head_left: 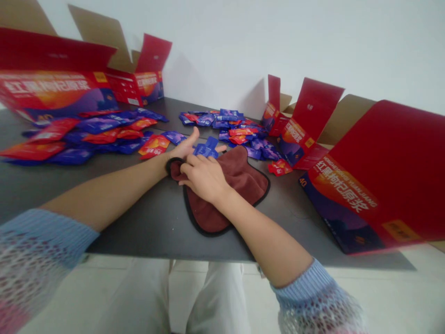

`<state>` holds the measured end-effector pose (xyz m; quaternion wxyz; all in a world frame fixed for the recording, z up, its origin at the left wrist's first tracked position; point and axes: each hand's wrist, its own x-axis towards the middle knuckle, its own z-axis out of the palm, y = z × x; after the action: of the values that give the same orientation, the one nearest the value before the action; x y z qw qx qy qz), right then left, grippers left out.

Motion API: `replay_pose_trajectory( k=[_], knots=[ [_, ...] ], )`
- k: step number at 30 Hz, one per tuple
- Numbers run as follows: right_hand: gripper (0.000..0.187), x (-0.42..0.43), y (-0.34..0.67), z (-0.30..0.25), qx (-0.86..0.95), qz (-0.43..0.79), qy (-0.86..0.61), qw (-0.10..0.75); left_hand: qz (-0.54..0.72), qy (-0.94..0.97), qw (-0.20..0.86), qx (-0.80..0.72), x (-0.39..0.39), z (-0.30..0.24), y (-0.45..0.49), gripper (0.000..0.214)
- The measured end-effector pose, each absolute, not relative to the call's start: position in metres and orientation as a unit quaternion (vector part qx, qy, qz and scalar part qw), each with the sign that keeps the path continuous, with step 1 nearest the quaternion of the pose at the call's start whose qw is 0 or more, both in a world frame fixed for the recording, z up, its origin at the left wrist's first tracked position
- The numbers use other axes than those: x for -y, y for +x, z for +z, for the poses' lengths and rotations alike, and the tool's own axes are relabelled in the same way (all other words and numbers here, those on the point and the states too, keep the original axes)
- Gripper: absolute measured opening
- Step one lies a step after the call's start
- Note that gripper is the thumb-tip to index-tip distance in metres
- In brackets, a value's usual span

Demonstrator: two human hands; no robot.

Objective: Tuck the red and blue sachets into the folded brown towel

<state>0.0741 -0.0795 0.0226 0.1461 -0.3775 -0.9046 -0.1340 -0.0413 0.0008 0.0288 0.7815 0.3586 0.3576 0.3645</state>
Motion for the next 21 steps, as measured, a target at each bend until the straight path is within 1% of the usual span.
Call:
replay_pose_trajectory(
  k=[2, 5, 10, 15, 18, 20, 21],
  knots=[
    [0.025, 0.074, 0.076, 0.022, 0.892, -0.149, -0.393, 0.167, 0.352, 0.364, 0.765, -0.397, 0.002, 0.029, -0.043, 0.056],
    [0.024, 0.064, 0.082, 0.024, 0.860, -0.176, -0.437, 0.198, 0.367, 0.369, 0.742, -0.423, 0.005, 0.027, -0.043, 0.053],
    [0.030, 0.047, 0.101, 0.032, 0.800, -0.193, -0.523, 0.224, 0.358, 0.411, 0.776, -0.317, 0.007, 0.019, -0.038, 0.065],
    [0.029, 0.050, 0.102, 0.035, 0.787, -0.162, -0.554, 0.220, 0.402, 0.413, 0.749, -0.326, 0.004, 0.015, -0.037, 0.063],
    [0.028, 0.060, 0.097, 0.034, 0.813, -0.135, -0.530, 0.202, 0.378, 0.393, 0.768, -0.336, 0.003, 0.018, -0.037, 0.068],
    [0.028, 0.068, 0.095, 0.033, 0.825, -0.123, -0.518, 0.190, 0.360, 0.385, 0.774, -0.350, 0.003, 0.021, -0.036, 0.063],
    [0.028, 0.071, 0.094, 0.033, 0.827, -0.119, -0.518, 0.185, 0.371, 0.387, 0.762, -0.364, 0.003, 0.022, -0.037, 0.058]
  ],
)
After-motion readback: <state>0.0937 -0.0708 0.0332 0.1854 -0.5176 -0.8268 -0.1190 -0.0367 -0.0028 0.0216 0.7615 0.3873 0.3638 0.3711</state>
